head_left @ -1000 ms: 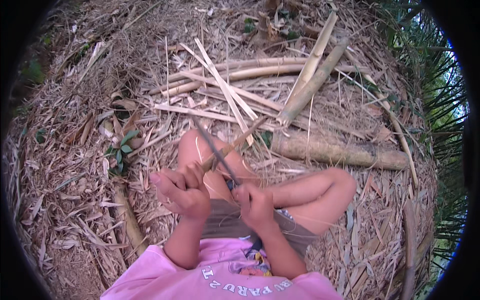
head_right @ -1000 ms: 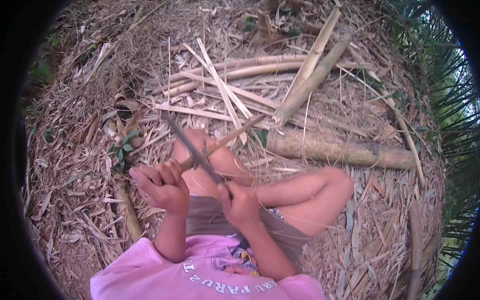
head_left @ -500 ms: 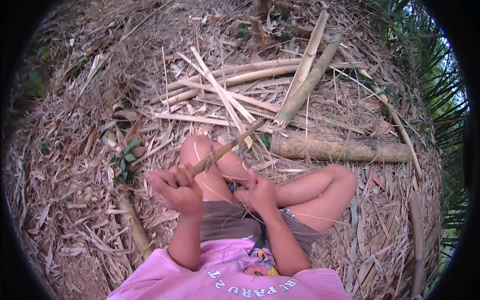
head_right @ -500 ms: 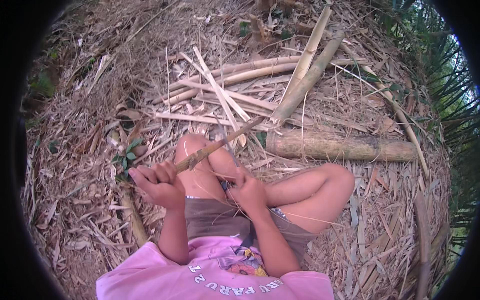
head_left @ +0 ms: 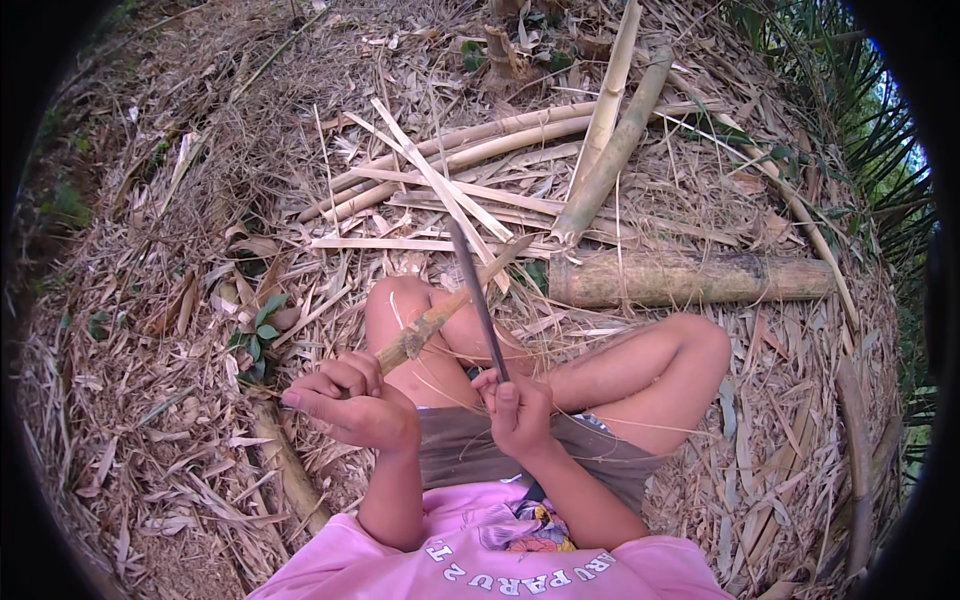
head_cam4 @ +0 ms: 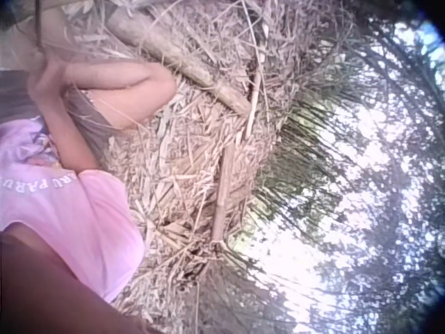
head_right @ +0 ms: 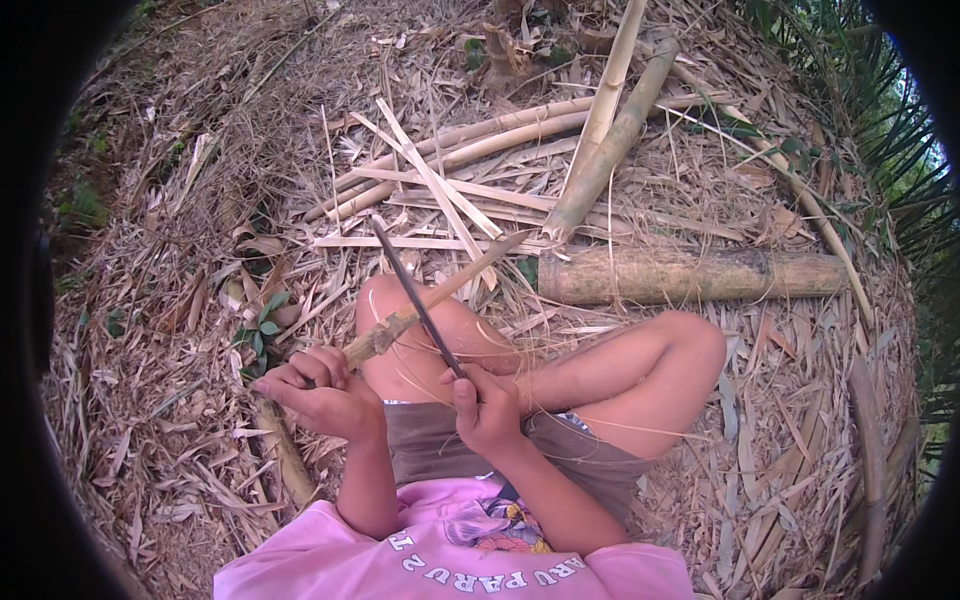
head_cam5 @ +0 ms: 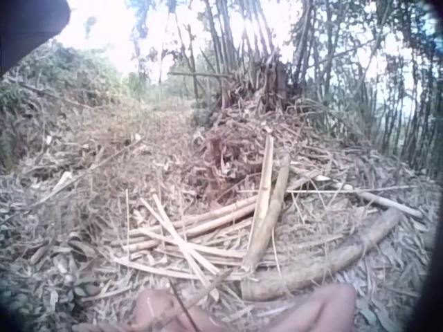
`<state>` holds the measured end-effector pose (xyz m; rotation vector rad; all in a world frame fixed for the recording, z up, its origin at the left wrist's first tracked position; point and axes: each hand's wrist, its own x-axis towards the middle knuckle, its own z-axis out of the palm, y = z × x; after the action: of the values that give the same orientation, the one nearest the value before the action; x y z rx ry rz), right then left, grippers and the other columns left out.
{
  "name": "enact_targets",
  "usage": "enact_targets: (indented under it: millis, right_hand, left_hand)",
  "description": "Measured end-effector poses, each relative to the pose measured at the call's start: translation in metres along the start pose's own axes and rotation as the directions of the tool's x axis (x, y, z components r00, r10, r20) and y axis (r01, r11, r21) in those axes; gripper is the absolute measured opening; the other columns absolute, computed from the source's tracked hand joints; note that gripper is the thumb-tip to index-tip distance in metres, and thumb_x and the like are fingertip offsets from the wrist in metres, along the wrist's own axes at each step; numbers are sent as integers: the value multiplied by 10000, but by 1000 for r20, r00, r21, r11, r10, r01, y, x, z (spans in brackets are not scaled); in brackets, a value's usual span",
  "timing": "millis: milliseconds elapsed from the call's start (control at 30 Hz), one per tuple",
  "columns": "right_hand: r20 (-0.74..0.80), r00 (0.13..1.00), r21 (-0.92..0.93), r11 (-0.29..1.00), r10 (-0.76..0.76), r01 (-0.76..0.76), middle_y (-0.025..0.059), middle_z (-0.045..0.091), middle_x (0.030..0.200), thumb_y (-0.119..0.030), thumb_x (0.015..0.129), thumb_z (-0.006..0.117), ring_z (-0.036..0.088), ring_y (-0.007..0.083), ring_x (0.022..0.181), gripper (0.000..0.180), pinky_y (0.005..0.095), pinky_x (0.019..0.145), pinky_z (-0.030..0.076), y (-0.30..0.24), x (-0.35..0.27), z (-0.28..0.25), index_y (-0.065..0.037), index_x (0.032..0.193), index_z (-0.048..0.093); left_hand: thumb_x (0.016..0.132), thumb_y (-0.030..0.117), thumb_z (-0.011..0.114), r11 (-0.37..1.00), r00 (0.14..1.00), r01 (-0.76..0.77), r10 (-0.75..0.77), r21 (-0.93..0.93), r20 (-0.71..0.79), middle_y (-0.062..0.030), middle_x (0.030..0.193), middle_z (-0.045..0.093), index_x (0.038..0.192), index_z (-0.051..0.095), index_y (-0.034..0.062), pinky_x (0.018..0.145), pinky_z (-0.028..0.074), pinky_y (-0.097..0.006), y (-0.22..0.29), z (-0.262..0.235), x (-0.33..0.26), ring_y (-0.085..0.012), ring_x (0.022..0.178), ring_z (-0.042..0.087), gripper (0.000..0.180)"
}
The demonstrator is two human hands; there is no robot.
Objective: The person shaves a piece of bamboo using a knife. They peel away long thin strips and smooth the surface of the bamboo stalk.
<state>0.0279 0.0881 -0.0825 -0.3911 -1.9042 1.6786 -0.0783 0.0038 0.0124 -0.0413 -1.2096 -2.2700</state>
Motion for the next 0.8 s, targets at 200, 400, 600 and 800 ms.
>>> enact_targets:
  millis: [200,400,600,800]
  right_hand:
    - [139,972,-246,957,191,-152,15,498,581,-381,1061,411,512,89,550,506,264,530,420,28,5,3,27,854,628]
    - [98,994,-74,996,57,-50,102,578,605,-376,1053,433,594,175,554,512,324,548,457,-3,4,-5,26,811,637]
    - [96,994,-172,985,52,-35,116,587,605,-359,1050,434,607,200,562,515,345,557,467,-9,3,-5,28,774,632]
    - [128,953,-253,938,276,-237,148,610,617,-341,1037,463,638,253,593,483,370,568,482,16,4,-9,19,770,644]
  left_hand:
    - [1077,430,344,968,977,-213,209,130,42,7,542,243,770,257,119,387,192,-244,-11,3,-5,-94,420,251,446]
    - [1078,418,347,963,980,-191,178,188,87,4,562,261,776,256,107,383,207,-247,-1,13,-4,-92,424,264,443]
    - [1077,408,361,975,988,-136,121,177,96,-1,575,283,781,268,101,398,227,-242,-2,4,-3,-89,442,290,437]
    - [1081,388,349,950,960,-231,188,208,207,0,564,260,802,263,111,395,206,-235,-11,16,-10,-84,439,255,403]
